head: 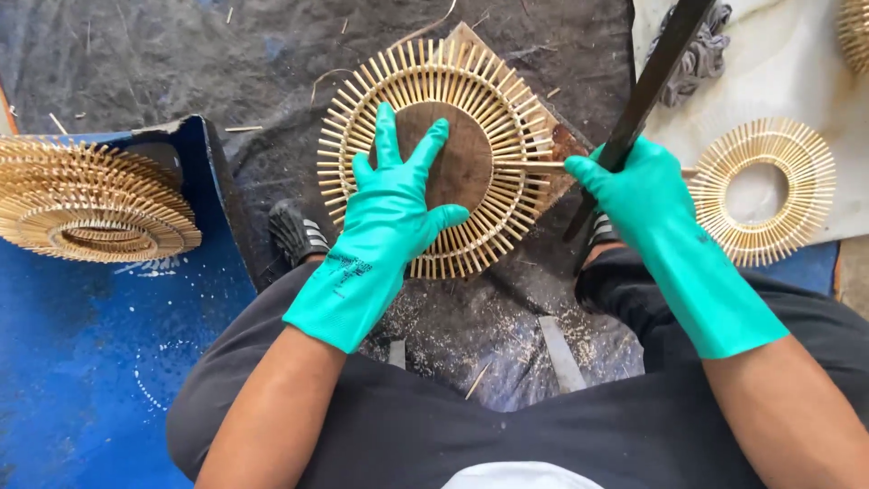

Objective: Cleaning and sanding the inner edges of circular bamboo light fixture frames using a metal scraper.

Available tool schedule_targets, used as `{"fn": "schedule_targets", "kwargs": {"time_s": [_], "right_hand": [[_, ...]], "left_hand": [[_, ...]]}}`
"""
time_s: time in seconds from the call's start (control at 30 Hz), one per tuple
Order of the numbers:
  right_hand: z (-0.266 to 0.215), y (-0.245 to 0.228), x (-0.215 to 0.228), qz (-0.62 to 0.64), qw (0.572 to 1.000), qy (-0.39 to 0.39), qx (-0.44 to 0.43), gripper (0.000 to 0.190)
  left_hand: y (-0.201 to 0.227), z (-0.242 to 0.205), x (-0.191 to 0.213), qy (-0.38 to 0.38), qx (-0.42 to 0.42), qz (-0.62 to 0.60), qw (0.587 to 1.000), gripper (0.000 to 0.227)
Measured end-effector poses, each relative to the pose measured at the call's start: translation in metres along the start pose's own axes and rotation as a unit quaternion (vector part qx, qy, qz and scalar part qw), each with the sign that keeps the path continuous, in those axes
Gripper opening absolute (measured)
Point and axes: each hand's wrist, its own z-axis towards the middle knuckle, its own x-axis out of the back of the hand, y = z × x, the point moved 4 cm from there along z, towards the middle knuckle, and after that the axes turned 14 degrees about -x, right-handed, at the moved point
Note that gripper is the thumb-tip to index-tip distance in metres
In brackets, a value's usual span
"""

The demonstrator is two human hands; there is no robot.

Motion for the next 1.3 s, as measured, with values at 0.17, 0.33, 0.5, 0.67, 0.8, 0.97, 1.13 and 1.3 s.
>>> {"fn": "schedule_targets", "kwargs": {"time_s": [0.17,0.33,0.5,0.67,0.8,0.97,1.13,1.3], "right_hand": [[-0.003,0.006,0.001,-0.03,1.0,-0.004,0.007,0.037],[-0.061,-0.036,0.033,-0.084,0.994,-0.047,-0.057,0.028],[-0.097,-0.041,0.026,0.199,0.92,-0.132,0.311,0.011],[-0.103,-0.04,0.024,0.169,0.938,-0.103,0.284,0.017],[-0.106,-0.032,0.015,0.041,0.931,0.0,0.364,0.014],[-0.108,-0.035,0.018,0.127,0.945,-0.071,0.293,0.018],[-0.106,-0.038,0.023,0.102,0.926,-0.034,0.361,0.018],[-0.102,-0.025,0.022,0.113,0.934,-0.043,0.336,0.018]], "left_hand": [[-0.002,0.001,0.001,-0.004,-0.018,0.007,1.0,0.108],[-0.001,0.002,-0.009,0.018,-0.018,0.006,1.0,0.103],[0.006,-0.003,-0.005,0.048,-0.012,-0.045,0.998,0.099],[-0.007,0.006,-0.016,0.075,-0.046,-0.048,0.995,0.102],[-0.005,0.001,-0.021,0.081,-0.078,-0.017,0.994,0.103],[-0.001,-0.001,-0.012,0.025,-0.052,-0.008,0.998,0.101],[0.0,0.002,-0.007,0.018,-0.046,-0.017,0.999,0.1],[-0.013,0.003,-0.026,0.061,-0.147,-0.031,0.987,0.1]]}}
